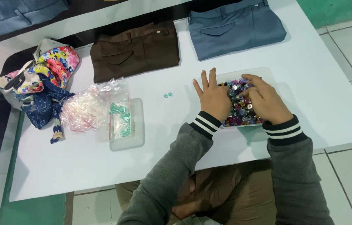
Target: Sorting small colorful buttons from a large bin into smaller plastic bags and containers on a work table.
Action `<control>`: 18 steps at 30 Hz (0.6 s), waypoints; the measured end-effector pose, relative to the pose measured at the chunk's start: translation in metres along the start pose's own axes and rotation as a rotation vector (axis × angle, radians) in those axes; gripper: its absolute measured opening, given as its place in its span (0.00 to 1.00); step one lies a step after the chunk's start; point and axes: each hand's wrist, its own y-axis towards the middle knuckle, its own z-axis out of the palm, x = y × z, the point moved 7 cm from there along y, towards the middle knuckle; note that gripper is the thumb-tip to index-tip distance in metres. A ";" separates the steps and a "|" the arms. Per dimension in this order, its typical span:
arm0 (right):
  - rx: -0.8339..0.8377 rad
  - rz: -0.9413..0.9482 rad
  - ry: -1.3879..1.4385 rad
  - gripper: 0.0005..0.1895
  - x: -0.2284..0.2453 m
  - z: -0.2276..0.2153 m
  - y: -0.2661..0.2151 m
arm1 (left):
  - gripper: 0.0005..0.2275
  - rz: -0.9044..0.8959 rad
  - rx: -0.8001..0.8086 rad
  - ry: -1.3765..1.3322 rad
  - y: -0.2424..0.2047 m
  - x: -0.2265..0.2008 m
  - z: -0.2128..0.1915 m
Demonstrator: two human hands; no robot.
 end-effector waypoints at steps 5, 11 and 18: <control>-0.077 -0.128 0.203 0.33 0.021 -0.007 -0.012 | 0.07 -0.016 0.012 -0.044 0.000 0.000 -0.003; -0.165 -0.278 0.226 0.30 0.006 -0.011 -0.007 | 0.07 -0.028 0.022 -0.126 0.000 0.002 -0.005; -0.012 -0.155 0.211 0.31 0.013 -0.001 -0.010 | 0.06 -0.065 0.013 -0.218 -0.001 0.009 -0.004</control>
